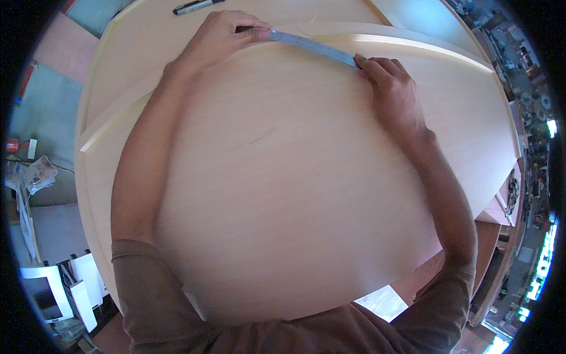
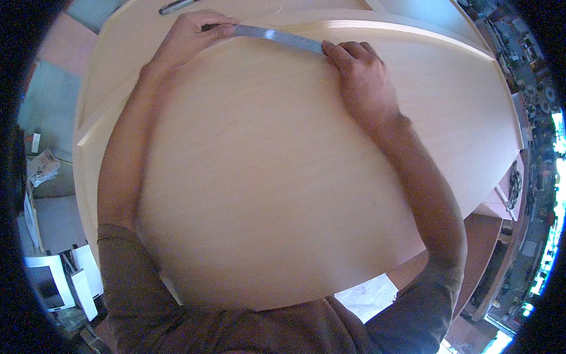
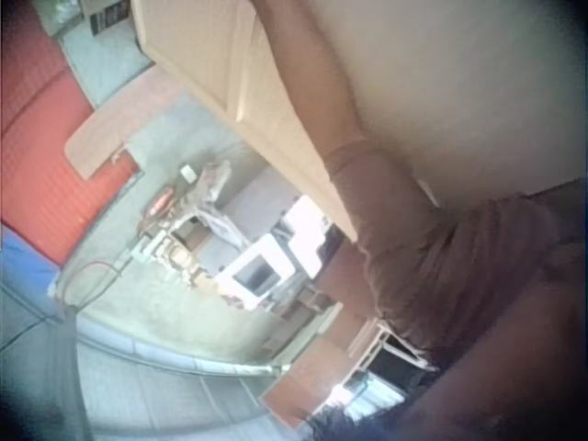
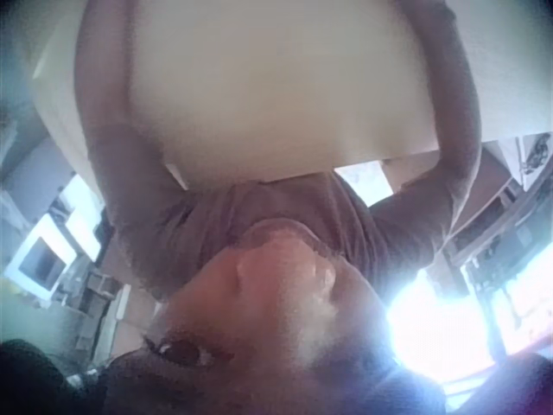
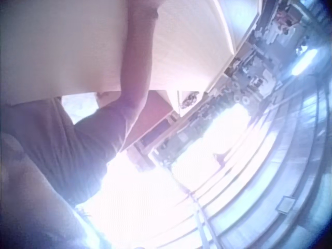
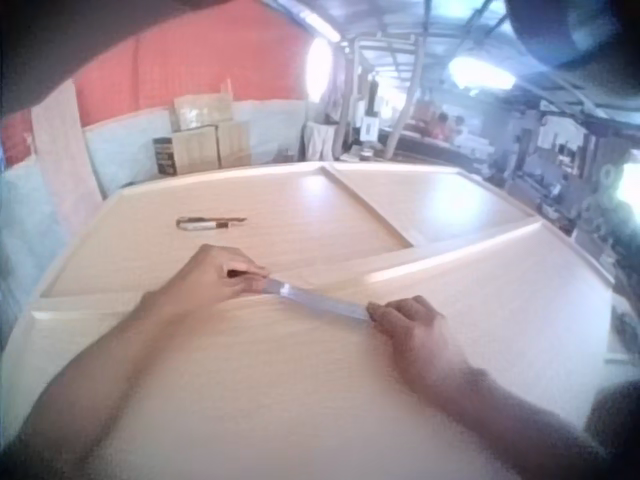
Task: The person uses a utility knife to trim excess wood veneer along the edges of a curved wooden panel. They then use a metal ruler to measure and mark the panel with a pen. The person continues to trim and measure different sections of the panel.
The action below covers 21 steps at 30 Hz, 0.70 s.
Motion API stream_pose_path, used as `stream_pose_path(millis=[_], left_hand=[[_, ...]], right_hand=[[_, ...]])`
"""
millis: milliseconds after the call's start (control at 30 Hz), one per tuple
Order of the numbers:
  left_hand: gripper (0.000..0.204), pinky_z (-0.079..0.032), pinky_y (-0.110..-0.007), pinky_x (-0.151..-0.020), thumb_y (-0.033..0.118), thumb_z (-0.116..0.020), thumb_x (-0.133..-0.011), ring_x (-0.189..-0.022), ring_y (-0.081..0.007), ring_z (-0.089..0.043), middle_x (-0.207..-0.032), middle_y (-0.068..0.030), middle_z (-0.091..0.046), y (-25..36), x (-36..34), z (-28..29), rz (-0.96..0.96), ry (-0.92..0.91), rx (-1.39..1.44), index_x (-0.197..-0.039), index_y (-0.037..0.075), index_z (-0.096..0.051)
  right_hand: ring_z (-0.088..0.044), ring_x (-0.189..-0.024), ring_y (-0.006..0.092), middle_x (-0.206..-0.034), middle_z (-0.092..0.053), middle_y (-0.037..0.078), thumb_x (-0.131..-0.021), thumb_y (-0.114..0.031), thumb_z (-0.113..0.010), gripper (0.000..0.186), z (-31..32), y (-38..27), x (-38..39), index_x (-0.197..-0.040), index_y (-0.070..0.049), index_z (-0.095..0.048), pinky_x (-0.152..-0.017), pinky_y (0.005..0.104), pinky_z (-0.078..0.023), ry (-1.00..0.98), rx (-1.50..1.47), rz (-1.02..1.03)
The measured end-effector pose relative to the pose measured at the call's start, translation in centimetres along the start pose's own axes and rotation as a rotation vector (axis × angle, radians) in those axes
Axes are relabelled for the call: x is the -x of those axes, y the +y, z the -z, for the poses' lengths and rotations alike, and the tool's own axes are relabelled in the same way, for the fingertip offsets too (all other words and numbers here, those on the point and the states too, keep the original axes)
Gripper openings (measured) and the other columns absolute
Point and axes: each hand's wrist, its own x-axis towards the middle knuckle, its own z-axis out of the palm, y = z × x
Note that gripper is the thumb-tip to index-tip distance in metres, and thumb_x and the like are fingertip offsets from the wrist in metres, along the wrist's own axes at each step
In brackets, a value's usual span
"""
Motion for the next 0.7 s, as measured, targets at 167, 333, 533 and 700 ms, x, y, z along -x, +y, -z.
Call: stream_pose_path(millis=[167, 333, 533, 700], left_hand=[[0.039, -0.054, -0.035, -0.093, 0.041, -0.074, -0.096, -0.103, -0.0206, -0.071, -0.112, -0.0094, -0.078, 0.5, -0.6, -0.6, 0.049, 0.030, -0.123, -0.117, 0.008, -0.078], [0.024, -0.055, -0.031, -0.072, 0.021, -0.078, -0.094, -0.080, -0.0144, -0.071, -0.094, -0.0132, -0.080, 0.2, -0.3, -0.9, -0.055, 0.112, 0.051, -0.106, 0.001, -0.079], [0.021, -0.054, -0.031, -0.071, 0.019, -0.078, -0.093, -0.077, -0.0151, -0.071, -0.091, -0.0136, -0.079, 0.5, -1.3, -1.0, 0.036, 0.142, -0.005, -0.104, 0.001, -0.079], [0.016, -0.054, -0.033, -0.074, 0.014, -0.076, -0.092, -0.079, -0.0178, -0.071, -0.091, -0.0135, -0.079, 0.1, -2.3, -0.4, -0.006, 0.142, -0.039, -0.102, 0.001, -0.080]], right_hand=[[-0.066, -0.110, 0.0378, -0.113, -0.072, 0.018, -0.097, -0.008, -0.061, 0.028, -0.2, 1.0, -0.2, -0.123, -0.005, -0.071, -0.096, 0.0481, -0.056, 0.018, 0.017, 0.013], [-0.065, -0.114, 0.0387, -0.117, -0.071, 0.019, -0.098, -0.007, -0.059, 0.029, -0.7, 1.3, -0.5, -0.125, -0.005, -0.070, -0.098, 0.0497, -0.055, 0.004, 0.026, -0.008], [-0.064, -0.117, 0.0403, -0.119, -0.071, 0.019, -0.097, -0.009, -0.059, 0.031, -1.4, 2.1, -1.5, -0.127, -0.005, -0.068, -0.100, 0.0505, -0.054, 0.011, 0.039, 0.003], [-0.066, -0.114, 0.0377, -0.118, -0.072, 0.017, -0.101, -0.011, -0.059, 0.026, -2.4, 2.0, -2.6, -0.123, -0.005, -0.070, -0.098, 0.0493, -0.055, 0.035, 0.081, 0.013]])
